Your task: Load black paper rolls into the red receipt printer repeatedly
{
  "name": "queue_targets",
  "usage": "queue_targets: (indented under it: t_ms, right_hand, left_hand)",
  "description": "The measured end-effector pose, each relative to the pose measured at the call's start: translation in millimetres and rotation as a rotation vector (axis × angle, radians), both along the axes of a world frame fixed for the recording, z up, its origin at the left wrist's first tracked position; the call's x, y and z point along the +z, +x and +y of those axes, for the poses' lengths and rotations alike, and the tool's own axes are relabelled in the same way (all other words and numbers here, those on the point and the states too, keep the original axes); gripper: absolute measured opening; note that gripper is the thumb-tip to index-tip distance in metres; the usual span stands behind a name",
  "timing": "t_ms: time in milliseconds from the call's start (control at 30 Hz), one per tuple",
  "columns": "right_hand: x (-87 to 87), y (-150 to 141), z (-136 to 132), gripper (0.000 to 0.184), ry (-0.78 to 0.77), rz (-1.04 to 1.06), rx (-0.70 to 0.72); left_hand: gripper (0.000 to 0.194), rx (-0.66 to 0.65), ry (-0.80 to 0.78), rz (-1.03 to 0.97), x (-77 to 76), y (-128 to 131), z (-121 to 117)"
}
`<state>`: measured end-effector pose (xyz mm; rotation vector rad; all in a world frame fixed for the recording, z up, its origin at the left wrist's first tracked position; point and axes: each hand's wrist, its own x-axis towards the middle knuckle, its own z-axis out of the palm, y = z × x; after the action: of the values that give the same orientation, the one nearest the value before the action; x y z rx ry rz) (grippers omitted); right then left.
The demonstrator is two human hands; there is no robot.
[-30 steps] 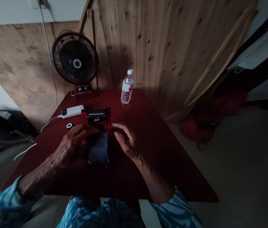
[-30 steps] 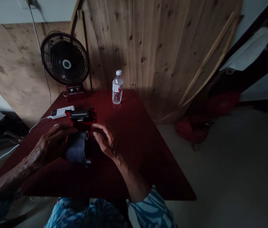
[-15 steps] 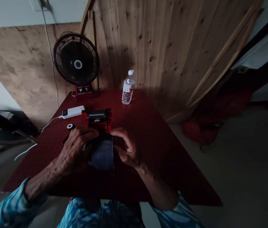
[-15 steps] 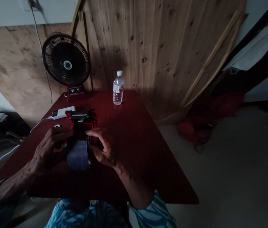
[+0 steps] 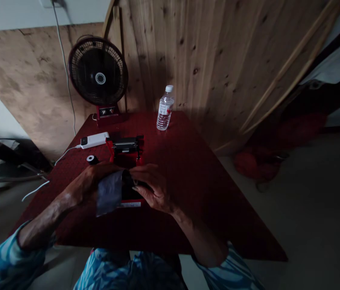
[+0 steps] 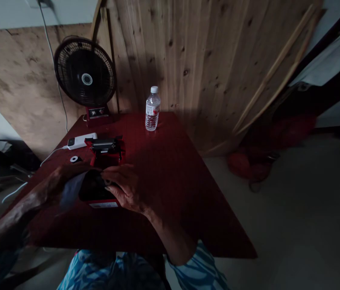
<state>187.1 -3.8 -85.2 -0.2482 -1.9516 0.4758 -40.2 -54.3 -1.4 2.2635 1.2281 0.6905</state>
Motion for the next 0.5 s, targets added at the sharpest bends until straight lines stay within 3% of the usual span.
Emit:
queue_targets:
  t_ms: [100,200,333,500]
  right_hand:
    - [0.7,5,1,0.044,-0.158,0.029,-0.042]
    - [-0.6,12,10,0.037,-0.352,0.202,-0.199]
    - [-12.4,13,29,0.029,-0.432,0.344,-0.344]
    - [-24.4,9,40,0.022,-0.361,0.293,-0.361]
  left_hand:
    - [0.025,0.116,-0.034,0.046,4.6,-3,4]
    - [0.021,0.241,0.084,0.044,5.4,-4,10]
    - [0.021,0.142,0.204,0.073,-6.2,-3,26]
    - [0.024,0.113,0.272,0.214,-30.4,7,47]
